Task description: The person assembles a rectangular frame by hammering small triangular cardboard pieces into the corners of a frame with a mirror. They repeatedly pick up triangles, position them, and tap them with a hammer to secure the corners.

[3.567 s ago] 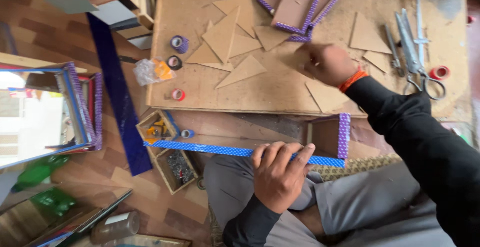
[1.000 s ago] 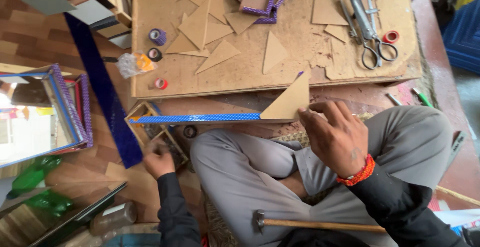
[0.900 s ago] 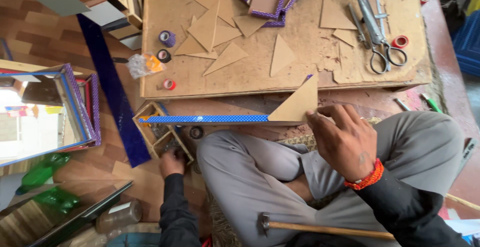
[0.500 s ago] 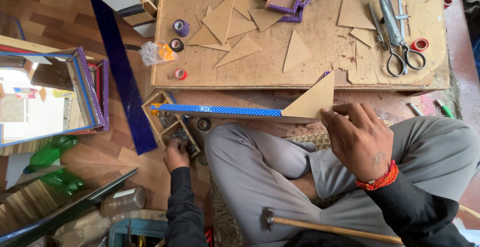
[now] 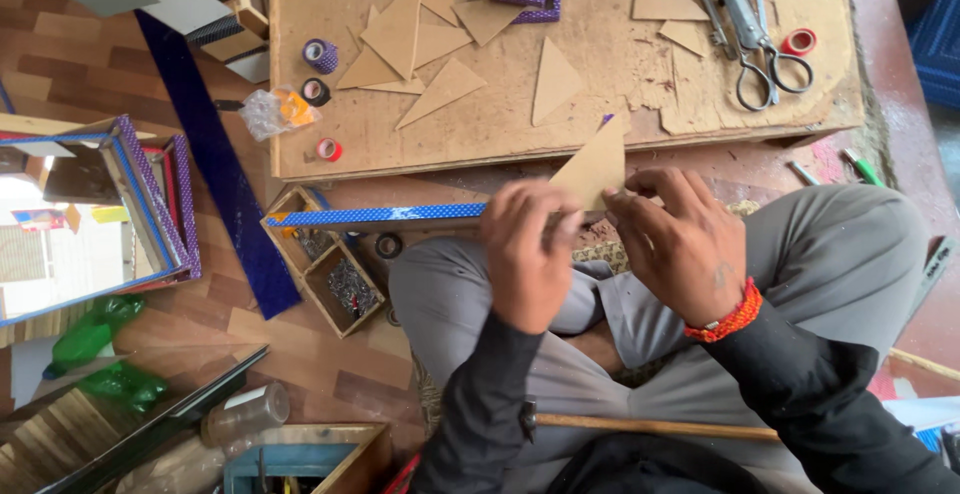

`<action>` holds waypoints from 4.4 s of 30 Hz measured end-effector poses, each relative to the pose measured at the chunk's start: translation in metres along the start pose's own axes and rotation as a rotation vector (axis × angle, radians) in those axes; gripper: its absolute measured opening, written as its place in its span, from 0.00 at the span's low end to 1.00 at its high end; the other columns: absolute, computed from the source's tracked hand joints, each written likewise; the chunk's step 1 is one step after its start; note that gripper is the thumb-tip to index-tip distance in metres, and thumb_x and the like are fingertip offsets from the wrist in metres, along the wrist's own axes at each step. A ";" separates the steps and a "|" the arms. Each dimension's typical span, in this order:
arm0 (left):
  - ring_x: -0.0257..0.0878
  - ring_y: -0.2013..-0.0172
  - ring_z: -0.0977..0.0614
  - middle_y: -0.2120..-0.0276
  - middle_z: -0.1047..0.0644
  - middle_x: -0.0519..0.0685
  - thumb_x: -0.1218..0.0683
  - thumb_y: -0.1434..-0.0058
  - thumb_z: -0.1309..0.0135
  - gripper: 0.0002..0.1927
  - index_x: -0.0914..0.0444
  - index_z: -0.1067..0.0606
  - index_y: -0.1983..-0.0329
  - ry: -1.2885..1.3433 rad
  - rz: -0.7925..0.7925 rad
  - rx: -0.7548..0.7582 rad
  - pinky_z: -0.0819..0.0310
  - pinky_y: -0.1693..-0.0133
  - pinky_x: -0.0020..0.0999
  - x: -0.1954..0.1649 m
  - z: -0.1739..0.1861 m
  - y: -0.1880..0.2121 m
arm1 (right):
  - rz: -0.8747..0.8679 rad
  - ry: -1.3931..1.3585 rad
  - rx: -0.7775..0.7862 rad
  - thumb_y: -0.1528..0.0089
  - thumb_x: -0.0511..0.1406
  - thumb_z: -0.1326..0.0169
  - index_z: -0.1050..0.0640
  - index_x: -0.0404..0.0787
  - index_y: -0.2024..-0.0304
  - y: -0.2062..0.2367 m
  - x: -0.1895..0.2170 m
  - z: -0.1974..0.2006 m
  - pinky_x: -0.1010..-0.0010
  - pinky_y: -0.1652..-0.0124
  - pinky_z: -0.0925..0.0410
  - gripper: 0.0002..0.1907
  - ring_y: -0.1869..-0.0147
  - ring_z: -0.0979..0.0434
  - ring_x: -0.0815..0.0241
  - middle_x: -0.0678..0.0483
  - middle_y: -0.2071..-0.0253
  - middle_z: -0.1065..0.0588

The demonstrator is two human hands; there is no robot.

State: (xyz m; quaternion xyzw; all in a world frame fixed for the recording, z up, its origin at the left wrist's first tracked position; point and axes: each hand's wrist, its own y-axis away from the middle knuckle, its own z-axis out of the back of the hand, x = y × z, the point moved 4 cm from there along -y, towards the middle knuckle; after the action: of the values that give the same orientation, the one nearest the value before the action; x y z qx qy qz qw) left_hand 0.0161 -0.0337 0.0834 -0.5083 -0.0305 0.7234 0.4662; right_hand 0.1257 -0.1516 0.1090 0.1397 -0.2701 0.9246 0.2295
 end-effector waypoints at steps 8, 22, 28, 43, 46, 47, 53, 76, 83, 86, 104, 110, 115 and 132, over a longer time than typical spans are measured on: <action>0.45 0.36 0.27 0.50 0.23 0.41 0.51 0.34 0.42 0.05 0.57 0.23 0.60 -0.069 0.075 0.107 0.52 0.29 0.59 0.011 -0.040 0.001 | -0.094 -0.382 0.203 0.45 0.35 0.37 0.23 0.43 0.51 0.077 -0.038 -0.008 0.63 0.61 0.28 0.19 0.59 0.23 0.47 0.51 0.57 0.24; 0.41 0.39 0.26 0.50 0.25 0.40 0.48 0.34 0.42 0.07 0.55 0.23 0.60 -0.098 0.073 0.155 0.52 0.29 0.55 0.014 -0.042 0.003 | -0.190 -0.198 0.224 0.41 0.29 0.44 0.26 0.44 0.38 0.160 -0.069 0.066 0.64 0.75 0.34 0.27 0.74 0.25 0.56 0.54 0.67 0.25; 0.41 0.42 0.26 0.49 0.25 0.41 0.48 0.34 0.43 0.08 0.57 0.23 0.59 -0.091 0.054 0.155 0.53 0.29 0.56 0.014 -0.041 0.002 | -0.141 -0.045 0.239 0.44 0.25 0.42 0.26 0.44 0.36 0.118 -0.057 0.071 0.59 0.73 0.35 0.32 0.73 0.27 0.50 0.51 0.68 0.26; 0.42 0.38 0.26 0.49 0.24 0.42 0.54 0.29 0.50 0.06 0.56 0.22 0.57 0.005 0.088 0.195 0.58 0.27 0.54 0.016 -0.037 0.002 | -0.025 -0.201 -0.063 0.35 0.25 0.49 0.30 0.49 0.32 0.121 -0.046 0.090 0.65 0.69 0.33 0.29 0.69 0.26 0.52 0.51 0.64 0.28; 0.43 0.34 0.26 0.48 0.24 0.43 0.58 0.29 0.54 0.08 0.56 0.25 0.51 -0.001 0.084 0.185 0.59 0.27 0.52 0.015 -0.033 0.002 | -0.151 -0.005 0.227 0.42 0.26 0.43 0.25 0.47 0.37 0.127 -0.054 0.076 0.61 0.74 0.35 0.30 0.74 0.28 0.49 0.51 0.70 0.27; 0.43 0.34 0.26 0.47 0.24 0.43 0.59 0.30 0.54 0.09 0.57 0.27 0.49 0.005 0.093 0.179 0.59 0.27 0.52 0.015 -0.033 0.002 | -0.154 0.023 0.276 0.43 0.25 0.42 0.25 0.45 0.36 0.128 -0.056 0.075 0.61 0.75 0.35 0.31 0.74 0.27 0.49 0.52 0.70 0.27; 0.44 0.35 0.27 0.46 0.24 0.45 0.59 0.30 0.55 0.10 0.58 0.32 0.46 0.010 0.075 0.172 0.59 0.26 0.52 0.014 -0.033 0.003 | -0.042 -0.040 0.075 0.38 0.25 0.44 0.28 0.51 0.34 0.123 -0.056 0.086 0.65 0.70 0.34 0.30 0.69 0.26 0.50 0.51 0.64 0.27; 0.43 0.35 0.26 0.47 0.24 0.45 0.59 0.30 0.52 0.10 0.58 0.31 0.46 0.008 0.053 0.160 0.56 0.26 0.52 0.015 -0.030 0.005 | -0.036 0.059 0.203 0.44 0.24 0.46 0.31 0.49 0.33 0.127 -0.052 0.070 0.59 0.76 0.38 0.36 0.75 0.30 0.51 0.52 0.72 0.31; 0.44 0.35 0.27 0.45 0.24 0.45 0.59 0.37 0.43 0.12 0.57 0.26 0.50 -0.096 -0.114 0.127 0.58 0.27 0.55 0.023 -0.005 0.004 | -0.178 0.054 0.317 0.41 0.28 0.47 0.32 0.50 0.31 0.125 -0.052 0.056 0.56 0.73 0.36 0.35 0.74 0.31 0.46 0.50 0.73 0.34; 0.46 0.36 0.25 0.44 0.24 0.42 0.63 0.38 0.38 0.12 0.55 0.20 0.55 -0.292 -0.151 -0.183 0.42 0.30 0.51 0.062 0.049 0.019 | -0.200 0.045 0.335 0.40 0.29 0.47 0.31 0.52 0.31 0.124 -0.051 0.051 0.55 0.72 0.35 0.33 0.74 0.31 0.46 0.50 0.73 0.34; 0.59 0.63 0.18 0.66 0.19 0.58 0.57 0.39 0.36 0.06 0.64 0.21 0.64 -0.645 0.667 -0.040 0.25 0.60 0.50 0.266 0.148 0.118 | -0.256 0.048 0.324 0.38 0.30 0.47 0.31 0.52 0.31 0.117 -0.048 0.041 0.56 0.72 0.36 0.32 0.73 0.30 0.46 0.50 0.72 0.32; 0.41 0.72 0.17 0.67 0.19 0.53 0.62 0.44 0.33 0.06 0.67 0.21 0.68 -0.471 0.705 -0.325 0.23 0.66 0.33 0.238 0.166 0.121 | -0.257 0.030 0.322 0.37 0.30 0.47 0.31 0.52 0.31 0.119 -0.051 0.037 0.56 0.71 0.35 0.31 0.74 0.31 0.46 0.50 0.72 0.32; 0.41 0.57 0.19 0.59 0.20 0.51 0.63 0.37 0.36 0.09 0.64 0.22 0.54 -0.111 0.309 -0.377 0.24 0.51 0.34 0.140 0.125 0.078 | -0.253 0.032 0.335 0.37 0.30 0.47 0.31 0.52 0.30 0.121 -0.051 0.035 0.56 0.71 0.35 0.31 0.73 0.31 0.45 0.51 0.72 0.32; 0.41 0.49 0.24 0.57 0.23 0.40 0.48 0.32 0.44 0.08 0.56 0.24 0.62 -0.147 0.092 0.099 0.52 0.29 0.51 0.036 0.005 0.002 | -0.037 -0.036 0.206 0.39 0.27 0.45 0.31 0.50 0.32 0.109 -0.032 0.043 0.62 0.72 0.35 0.32 0.71 0.27 0.52 0.54 0.65 0.27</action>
State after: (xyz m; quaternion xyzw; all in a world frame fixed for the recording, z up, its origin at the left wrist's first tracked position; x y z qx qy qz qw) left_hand 0.0087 -0.0074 0.0595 -0.4312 -0.0052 0.7799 0.4536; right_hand 0.1041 -0.2680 0.0845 0.1840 -0.1751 0.9404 0.2262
